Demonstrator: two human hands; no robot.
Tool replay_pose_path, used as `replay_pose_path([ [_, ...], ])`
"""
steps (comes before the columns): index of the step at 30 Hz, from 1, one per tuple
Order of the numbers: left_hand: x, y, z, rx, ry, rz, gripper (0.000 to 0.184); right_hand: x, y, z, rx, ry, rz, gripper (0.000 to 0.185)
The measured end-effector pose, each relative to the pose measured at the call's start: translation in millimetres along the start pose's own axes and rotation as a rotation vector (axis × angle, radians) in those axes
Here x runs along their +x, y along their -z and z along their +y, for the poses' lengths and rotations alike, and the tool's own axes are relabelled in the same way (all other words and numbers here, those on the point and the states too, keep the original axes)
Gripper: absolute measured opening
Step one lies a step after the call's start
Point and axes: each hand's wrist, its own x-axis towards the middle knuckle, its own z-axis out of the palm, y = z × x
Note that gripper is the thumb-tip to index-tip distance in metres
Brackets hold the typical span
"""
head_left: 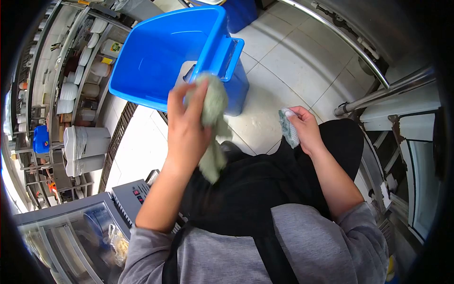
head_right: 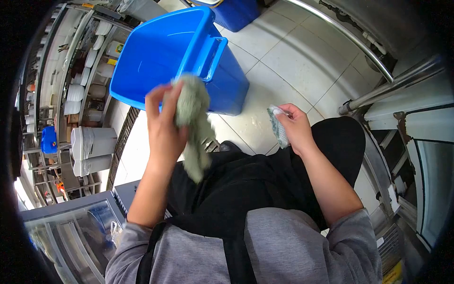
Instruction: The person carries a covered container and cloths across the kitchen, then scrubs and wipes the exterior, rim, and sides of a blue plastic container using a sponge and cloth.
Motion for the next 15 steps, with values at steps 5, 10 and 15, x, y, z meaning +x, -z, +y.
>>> replay_pose_path([
  [5,93,-59,-26,0.188,-0.179,0.017,0.053,0,-8,-1,-0.05,0.023,0.0,0.014],
  [10,81,-41,-12,0.46,-0.088,-0.373,0.044,0,3,2,-0.037,0.018,0.019,0.015],
  [15,-10,-17,-8,-0.184,0.185,-0.464,0.036,-1,14,1,0.02,-0.001,0.056,0.015],
])
